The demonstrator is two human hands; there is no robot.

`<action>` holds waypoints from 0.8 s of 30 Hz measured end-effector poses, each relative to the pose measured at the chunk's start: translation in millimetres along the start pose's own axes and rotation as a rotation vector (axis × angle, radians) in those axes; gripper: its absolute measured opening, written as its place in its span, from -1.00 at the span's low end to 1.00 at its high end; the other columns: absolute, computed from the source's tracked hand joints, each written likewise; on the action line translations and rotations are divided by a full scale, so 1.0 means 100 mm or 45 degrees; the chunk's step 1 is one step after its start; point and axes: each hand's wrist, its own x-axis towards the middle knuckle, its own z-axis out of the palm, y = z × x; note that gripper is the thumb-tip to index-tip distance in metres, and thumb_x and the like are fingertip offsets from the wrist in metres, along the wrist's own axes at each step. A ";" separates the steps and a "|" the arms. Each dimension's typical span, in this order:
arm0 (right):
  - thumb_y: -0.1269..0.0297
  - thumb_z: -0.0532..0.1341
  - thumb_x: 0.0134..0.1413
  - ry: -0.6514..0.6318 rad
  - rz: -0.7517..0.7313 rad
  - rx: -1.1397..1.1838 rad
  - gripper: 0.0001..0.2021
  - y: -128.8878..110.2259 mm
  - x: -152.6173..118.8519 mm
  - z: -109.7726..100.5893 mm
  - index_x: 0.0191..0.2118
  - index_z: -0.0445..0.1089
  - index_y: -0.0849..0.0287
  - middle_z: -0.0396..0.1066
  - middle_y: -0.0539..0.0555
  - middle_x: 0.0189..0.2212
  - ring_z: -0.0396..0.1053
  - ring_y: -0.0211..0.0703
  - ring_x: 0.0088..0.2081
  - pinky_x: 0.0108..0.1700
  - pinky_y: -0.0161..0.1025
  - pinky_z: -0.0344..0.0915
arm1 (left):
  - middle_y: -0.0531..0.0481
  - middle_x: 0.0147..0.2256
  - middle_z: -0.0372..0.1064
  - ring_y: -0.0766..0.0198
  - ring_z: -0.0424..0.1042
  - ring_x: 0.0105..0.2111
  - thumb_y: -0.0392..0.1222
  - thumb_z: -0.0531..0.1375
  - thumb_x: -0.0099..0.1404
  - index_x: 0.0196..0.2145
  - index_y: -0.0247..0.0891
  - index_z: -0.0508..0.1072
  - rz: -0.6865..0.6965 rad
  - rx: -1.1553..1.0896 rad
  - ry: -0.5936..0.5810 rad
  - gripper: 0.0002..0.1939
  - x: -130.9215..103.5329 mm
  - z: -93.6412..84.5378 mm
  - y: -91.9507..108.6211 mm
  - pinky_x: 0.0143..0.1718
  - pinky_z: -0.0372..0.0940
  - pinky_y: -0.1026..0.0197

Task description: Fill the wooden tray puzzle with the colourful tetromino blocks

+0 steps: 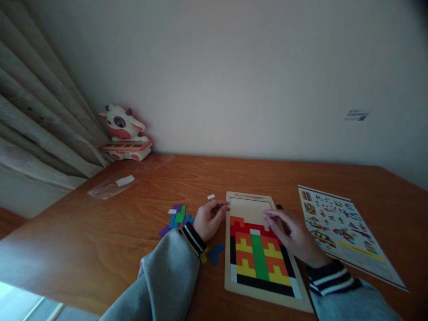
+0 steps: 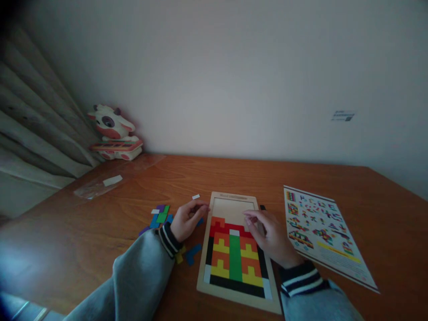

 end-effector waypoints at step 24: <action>0.00 0.09 0.21 0.019 0.134 -0.009 -0.66 0.31 0.03 0.03 -0.09 0.43 0.09 0.54 0.10 -0.32 0.50 -0.09 -0.37 -0.37 -0.22 0.45 | -0.13 -0.14 0.52 0.16 0.47 -0.15 -0.02 0.18 0.35 -0.05 -0.19 0.50 0.329 1.058 -0.125 -0.70 -0.72 -1.65 -0.11 -0.04 0.35 0.10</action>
